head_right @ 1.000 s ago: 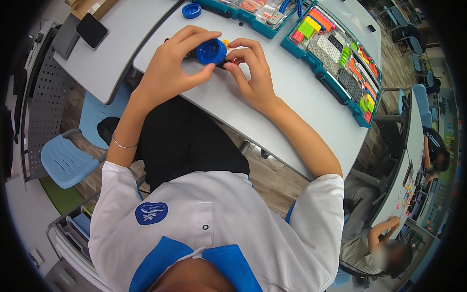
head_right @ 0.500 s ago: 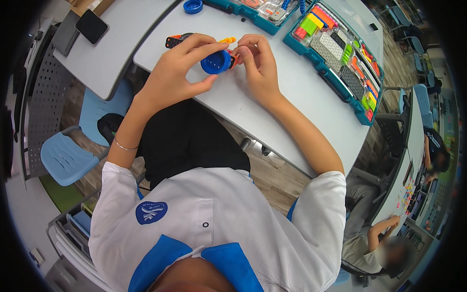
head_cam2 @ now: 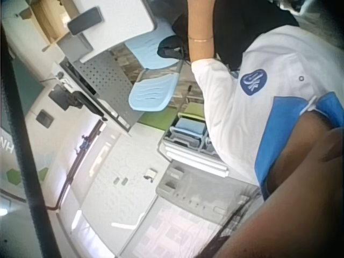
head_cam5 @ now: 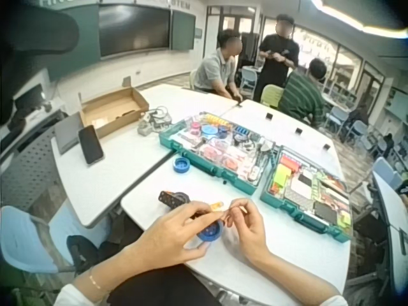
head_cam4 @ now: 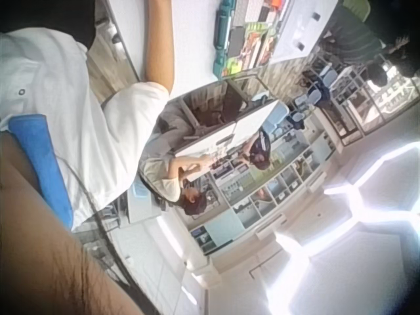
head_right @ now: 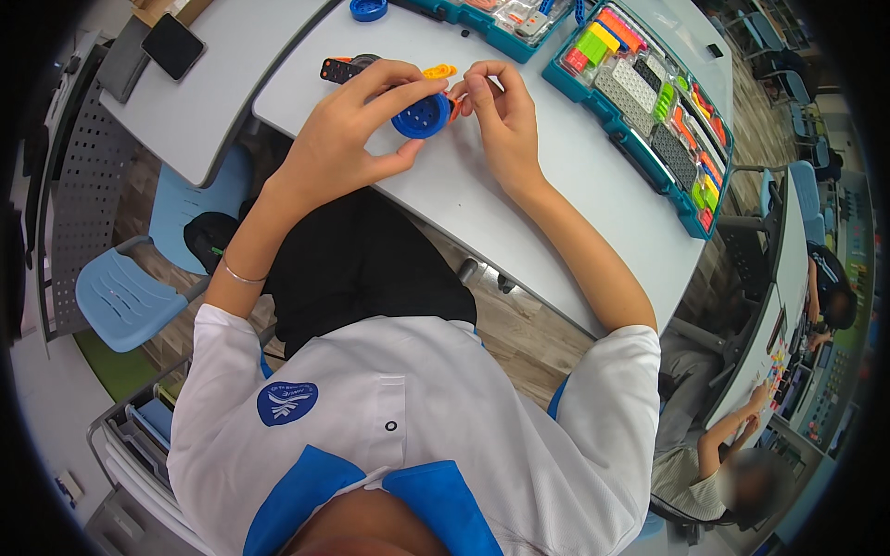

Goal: The person assembles a small Lego vehicle by connecting wheels, beams, and connectors. They attach wheels to axles, join structural beams, and secure components with pins and plates, completing a compact model on the table.

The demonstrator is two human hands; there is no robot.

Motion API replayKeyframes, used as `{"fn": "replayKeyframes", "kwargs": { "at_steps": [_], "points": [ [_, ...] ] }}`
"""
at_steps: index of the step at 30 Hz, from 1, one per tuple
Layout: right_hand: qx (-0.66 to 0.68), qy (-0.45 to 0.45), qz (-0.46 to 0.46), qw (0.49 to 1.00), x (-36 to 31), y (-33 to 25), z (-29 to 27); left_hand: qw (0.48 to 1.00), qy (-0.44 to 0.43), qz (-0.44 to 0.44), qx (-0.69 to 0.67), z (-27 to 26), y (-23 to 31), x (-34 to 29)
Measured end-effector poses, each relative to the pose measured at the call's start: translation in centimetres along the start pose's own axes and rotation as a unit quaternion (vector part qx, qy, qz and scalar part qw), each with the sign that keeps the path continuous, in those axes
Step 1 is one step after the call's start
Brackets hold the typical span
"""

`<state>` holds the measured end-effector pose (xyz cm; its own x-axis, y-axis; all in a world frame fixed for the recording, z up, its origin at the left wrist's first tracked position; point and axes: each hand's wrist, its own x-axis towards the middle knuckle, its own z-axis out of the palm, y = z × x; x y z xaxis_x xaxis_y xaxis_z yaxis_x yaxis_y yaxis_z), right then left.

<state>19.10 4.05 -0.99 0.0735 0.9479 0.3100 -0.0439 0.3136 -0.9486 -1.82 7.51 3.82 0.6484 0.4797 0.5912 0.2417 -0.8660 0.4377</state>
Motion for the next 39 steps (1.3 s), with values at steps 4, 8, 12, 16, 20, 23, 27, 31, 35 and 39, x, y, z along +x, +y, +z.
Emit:
{"fn": "replayKeyframes", "kwargs": {
  "at_steps": [4, 8, 12, 16, 20, 23, 27, 31, 35, 39],
  "points": [
    [-0.012, 0.003, 0.009, 1.000, 0.1, 0.0, -0.2, 1.000, 0.014, -0.001, -0.002, 0.2, -0.2, 0.1],
    [0.011, 0.016, 0.026, 0.999, 0.1, 0.2, -0.3, 0.999, 0.048, 0.012, 0.015, 1.0, -0.8, -0.1],
    [0.029, 0.018, 0.036, 0.999, 0.3, 0.3, -0.6, 0.998, 0.062, -0.003, -0.001, 1.3, -0.8, -0.1],
    [0.034, 0.019, 0.044, 0.998, 0.4, 0.1, -0.7, 0.997, 0.069, 0.007, 0.019, 1.5, -0.9, -0.1],
    [0.029, 0.029, 0.035, 0.999, 0.5, -0.2, -0.4, 0.997, 0.073, 0.010, 0.034, 1.7, -0.8, 0.0],
    [0.034, 0.028, 0.031, 0.999, 0.5, 0.0, -0.5, 0.997, 0.074, 0.017, 0.030, 1.7, -0.9, 0.1],
    [0.037, 0.029, 0.028, 0.999, 0.5, 0.1, -0.5, 0.997, 0.080, 0.006, 0.014, 1.7, -0.8, 0.2],
    [0.035, 0.022, 0.024, 0.999, 0.5, 0.1, -0.5, 0.997, 0.072, 0.008, 0.034, 1.7, -0.9, 0.1],
    [0.026, 0.015, 0.021, 0.999, 0.4, 0.2, -0.6, 0.997, 0.053, -0.008, 0.061, 2.1, -0.9, -0.2],
    [0.013, 0.006, 0.009, 1.000, 0.4, 0.4, -0.8, 0.994, 0.071, 0.016, 0.079, 2.6, -1.5, -0.2]
  ]
}}
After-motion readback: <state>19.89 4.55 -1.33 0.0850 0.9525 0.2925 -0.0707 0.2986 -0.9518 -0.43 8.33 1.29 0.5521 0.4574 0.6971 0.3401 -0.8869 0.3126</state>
